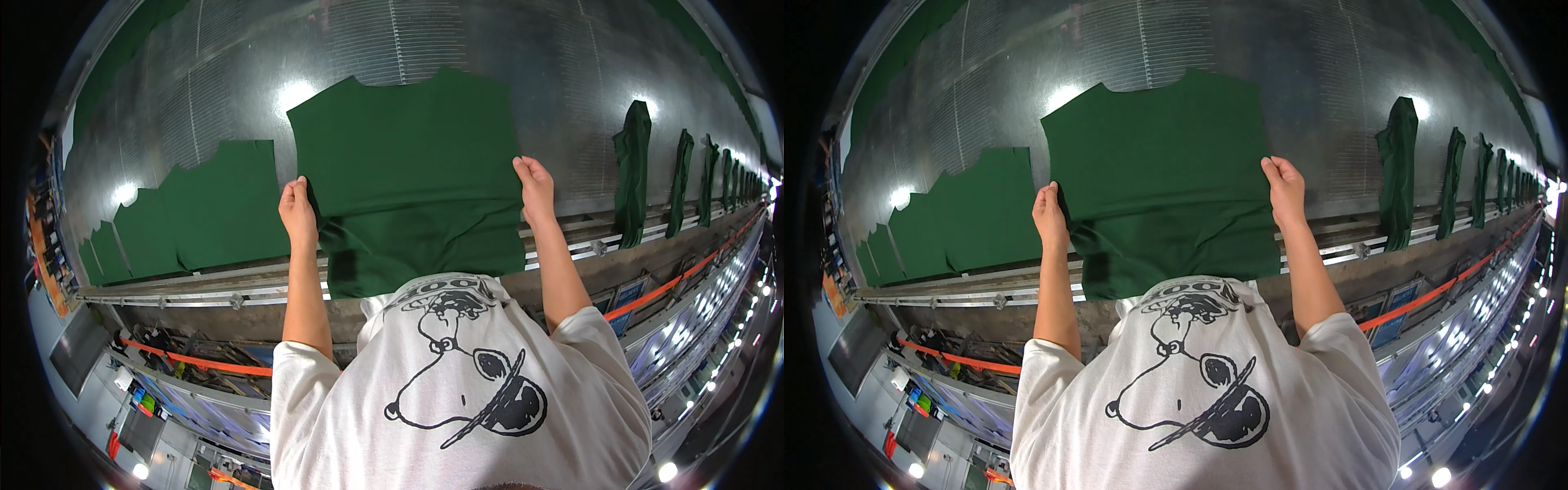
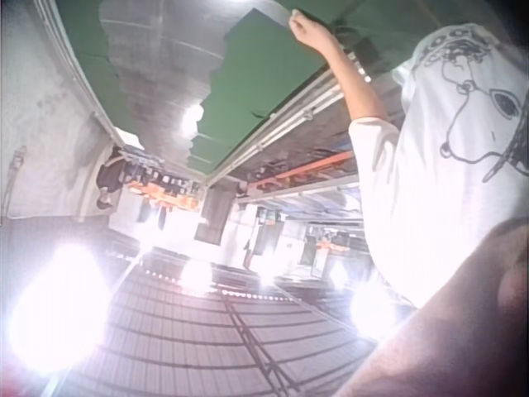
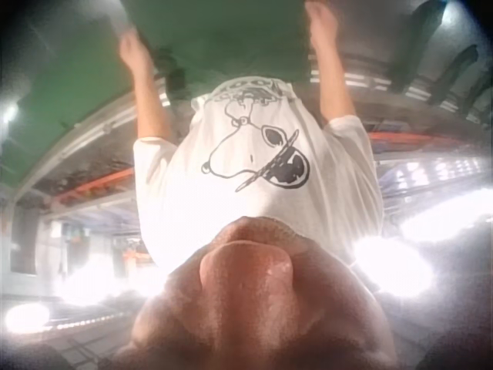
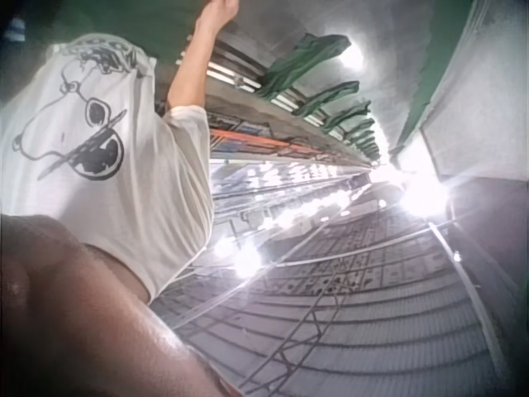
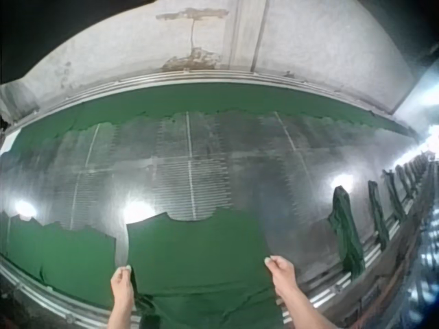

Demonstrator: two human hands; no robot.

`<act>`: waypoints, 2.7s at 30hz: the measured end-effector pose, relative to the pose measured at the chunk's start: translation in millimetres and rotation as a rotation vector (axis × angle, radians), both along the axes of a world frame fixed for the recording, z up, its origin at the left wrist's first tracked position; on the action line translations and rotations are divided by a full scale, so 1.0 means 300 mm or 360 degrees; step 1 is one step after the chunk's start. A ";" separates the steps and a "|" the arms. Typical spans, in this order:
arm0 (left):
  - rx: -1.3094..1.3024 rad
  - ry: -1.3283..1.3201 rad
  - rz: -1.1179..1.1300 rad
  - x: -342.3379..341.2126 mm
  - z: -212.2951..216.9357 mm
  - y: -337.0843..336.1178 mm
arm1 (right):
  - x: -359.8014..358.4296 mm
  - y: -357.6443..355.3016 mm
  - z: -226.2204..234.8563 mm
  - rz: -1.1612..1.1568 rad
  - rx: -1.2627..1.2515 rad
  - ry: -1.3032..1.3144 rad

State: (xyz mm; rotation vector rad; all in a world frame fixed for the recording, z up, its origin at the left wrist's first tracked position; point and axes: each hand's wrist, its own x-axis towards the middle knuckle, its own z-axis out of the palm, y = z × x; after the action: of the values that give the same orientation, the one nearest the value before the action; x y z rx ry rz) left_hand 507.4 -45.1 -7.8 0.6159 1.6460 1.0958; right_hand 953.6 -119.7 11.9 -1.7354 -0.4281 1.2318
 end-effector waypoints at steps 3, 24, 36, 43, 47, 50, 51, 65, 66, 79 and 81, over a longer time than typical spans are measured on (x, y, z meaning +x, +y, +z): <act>-0.0021 0.0002 -0.0011 -0.007 -0.004 -0.026 | -0.012 -0.017 0.010 -0.0037 -0.0011 0.0028; -0.0124 0.0116 -0.0050 -0.019 0.003 -0.116 | -0.007 -0.133 -0.053 -0.0095 -0.0008 0.0103; -0.0137 0.0125 -0.0038 -0.022 0.007 -0.134 | -0.016 -0.147 -0.040 -0.0102 -0.0029 0.0090; -0.0147 0.0118 -0.0018 -0.029 -0.001 -0.151 | -0.027 -0.161 -0.032 -0.0119 -0.0042 0.0110; -0.0144 0.0100 -0.0016 -0.029 0.000 -0.155 | -0.027 -0.167 -0.032 -0.0102 -0.0031 0.0080; -0.0146 0.0103 -0.0014 -0.029 0.000 -0.159 | -0.027 -0.172 -0.035 -0.0103 -0.0015 0.0095; -0.0149 0.0106 -0.0016 -0.030 0.000 -0.160 | -0.027 -0.173 -0.036 -0.0107 -0.0014 0.0104; -0.0139 0.0130 -0.0023 -0.041 -0.004 -0.184 | -0.025 -0.203 -0.050 -0.0093 -0.0064 0.0061; -0.0139 0.0131 -0.0022 -0.041 -0.006 -0.184 | -0.024 -0.204 -0.054 -0.0099 -0.0061 0.0067; -0.0209 0.0184 -0.0079 -0.046 -0.015 -0.173 | -0.020 -0.185 -0.074 -0.0095 -0.0050 0.0016; -0.0204 0.0179 -0.0077 -0.047 -0.020 -0.174 | -0.013 -0.186 -0.083 -0.0072 -0.0061 0.0004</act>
State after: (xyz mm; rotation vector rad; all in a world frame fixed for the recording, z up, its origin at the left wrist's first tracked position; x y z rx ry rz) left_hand 493.3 -97.3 -13.9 0.6395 1.7738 0.9272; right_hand 949.7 -175.6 -12.8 -1.7668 -0.3638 1.2166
